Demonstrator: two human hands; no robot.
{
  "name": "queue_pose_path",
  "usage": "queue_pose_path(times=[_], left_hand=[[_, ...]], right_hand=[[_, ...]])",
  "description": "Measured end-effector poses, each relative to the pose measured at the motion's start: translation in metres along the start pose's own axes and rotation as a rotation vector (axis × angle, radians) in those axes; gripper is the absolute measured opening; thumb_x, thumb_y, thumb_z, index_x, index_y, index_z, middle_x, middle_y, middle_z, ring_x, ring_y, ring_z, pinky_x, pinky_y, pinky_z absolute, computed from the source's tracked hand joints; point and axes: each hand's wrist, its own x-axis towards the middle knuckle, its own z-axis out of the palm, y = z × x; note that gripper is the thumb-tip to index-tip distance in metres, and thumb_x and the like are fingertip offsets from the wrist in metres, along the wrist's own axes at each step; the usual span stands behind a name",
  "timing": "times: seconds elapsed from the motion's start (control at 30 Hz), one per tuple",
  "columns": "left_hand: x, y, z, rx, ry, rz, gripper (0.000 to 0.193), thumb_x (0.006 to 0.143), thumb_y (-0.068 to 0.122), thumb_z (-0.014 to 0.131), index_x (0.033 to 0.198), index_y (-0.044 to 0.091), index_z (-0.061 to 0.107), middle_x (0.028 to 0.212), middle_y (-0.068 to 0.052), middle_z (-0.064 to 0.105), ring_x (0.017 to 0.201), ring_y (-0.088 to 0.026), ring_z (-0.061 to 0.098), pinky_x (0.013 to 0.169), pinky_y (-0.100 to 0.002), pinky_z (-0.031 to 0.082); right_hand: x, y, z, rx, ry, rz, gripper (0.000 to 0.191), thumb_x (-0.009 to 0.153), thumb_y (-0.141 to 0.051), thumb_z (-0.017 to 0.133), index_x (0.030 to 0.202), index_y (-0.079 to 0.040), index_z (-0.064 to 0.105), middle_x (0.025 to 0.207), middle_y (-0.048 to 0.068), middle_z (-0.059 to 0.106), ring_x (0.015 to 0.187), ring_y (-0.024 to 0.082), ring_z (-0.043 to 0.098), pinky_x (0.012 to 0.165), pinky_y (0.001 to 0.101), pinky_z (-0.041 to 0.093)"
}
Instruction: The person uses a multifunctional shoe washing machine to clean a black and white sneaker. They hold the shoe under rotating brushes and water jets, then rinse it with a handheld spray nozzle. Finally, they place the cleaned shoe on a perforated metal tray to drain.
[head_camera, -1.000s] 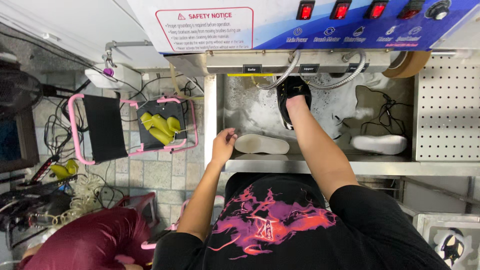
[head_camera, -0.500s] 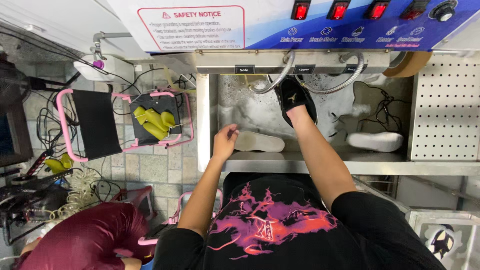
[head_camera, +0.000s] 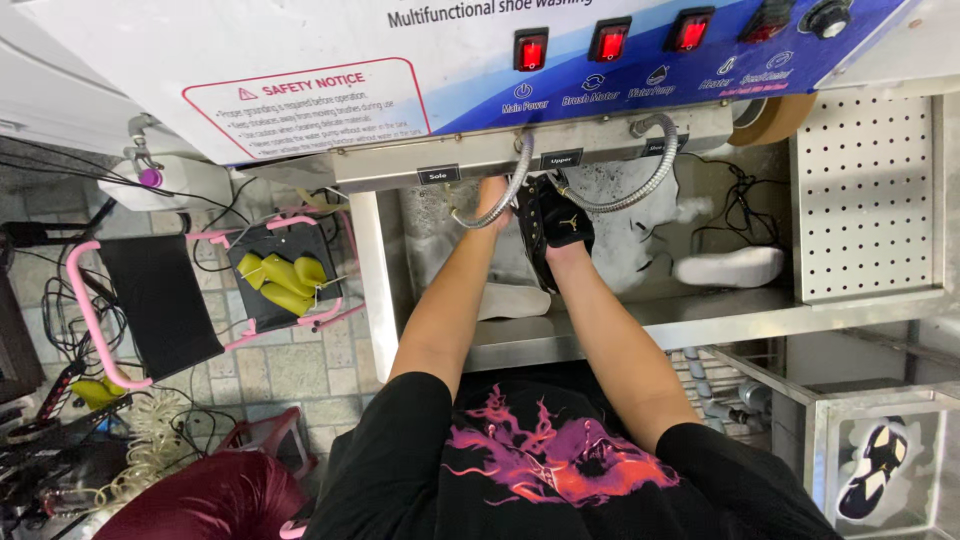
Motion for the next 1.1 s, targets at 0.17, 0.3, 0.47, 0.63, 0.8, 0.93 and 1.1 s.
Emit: queue_pose_path(times=[0.17,0.3,0.47,0.63,0.8,0.93,1.1], left_hand=[[0.009,0.002,0.006,0.019,-0.137,0.162,0.063,0.105,0.038,0.056,0.154,0.001,0.042,0.153,-0.009,0.048,0.137,-0.020,0.048,0.116,-0.036,0.037],[0.016,0.003,-0.001,0.079,-0.247,0.364,0.056,0.107,0.029,0.063,0.151,0.000,0.045,0.148,-0.011,0.051,0.136,-0.021,0.050,0.118,-0.037,0.040],[0.022,-0.001,-0.019,-0.089,-0.193,0.180,0.055,0.104,0.030,0.065,0.148,0.002,0.046,0.146,-0.011,0.051,0.134,-0.022,0.050,0.114,-0.040,0.042],[0.026,-0.010,-0.026,-0.167,-0.101,-0.027,0.062,0.103,0.046,0.057,0.148,0.004,0.048,0.146,-0.011,0.053,0.132,-0.023,0.051,0.113,-0.040,0.042],[0.027,-0.009,-0.017,-0.160,-0.084,-0.026,0.066,0.101,0.051,0.055,0.151,0.010,0.045,0.151,-0.006,0.048,0.138,-0.020,0.045,0.118,-0.037,0.037],[0.023,-0.006,-0.020,-0.225,-0.244,-0.059,0.071,0.103,0.056,0.049,0.154,0.008,0.041,0.158,-0.010,0.042,0.145,-0.027,0.039,0.121,-0.042,0.033],[0.011,-0.024,-0.034,0.000,-0.219,-0.006,0.077,0.105,0.059,0.037,0.162,0.010,0.023,0.168,-0.005,0.025,0.156,-0.021,0.024,0.126,-0.037,0.022]], right_hand=[[0.019,0.001,0.002,0.000,0.041,0.046,0.031,0.108,-0.016,0.043,0.132,-0.005,0.059,0.130,0.016,0.064,0.123,0.026,0.059,0.105,0.0354,0.049],[0.036,-0.003,0.002,0.182,0.035,0.076,0.030,0.108,-0.017,0.044,0.130,-0.004,0.059,0.128,0.016,0.064,0.121,0.026,0.060,0.103,0.0356,0.050],[0.037,-0.001,0.005,0.197,0.048,0.099,0.029,0.108,-0.018,0.044,0.128,-0.004,0.060,0.125,0.016,0.065,0.117,0.026,0.061,0.100,0.0359,0.051],[0.034,0.005,0.008,0.317,0.045,0.152,0.028,0.108,-0.018,0.045,0.126,-0.004,0.060,0.122,0.016,0.065,0.114,0.026,0.062,0.098,0.0361,0.052],[0.051,0.005,0.011,1.051,-0.016,0.321,0.027,0.108,-0.019,0.046,0.124,-0.003,0.061,0.119,0.016,0.065,0.111,0.026,0.063,0.095,0.0364,0.053],[0.059,0.003,0.015,1.291,-0.028,0.387,0.026,0.108,-0.020,0.046,0.123,-0.003,0.061,0.117,0.016,0.065,0.108,0.027,0.063,0.093,0.0366,0.054],[0.059,0.007,0.020,1.396,-0.036,0.418,0.026,0.109,-0.020,0.047,0.121,-0.003,0.062,0.114,0.016,0.066,0.105,0.027,0.064,0.091,0.0369,0.055]])
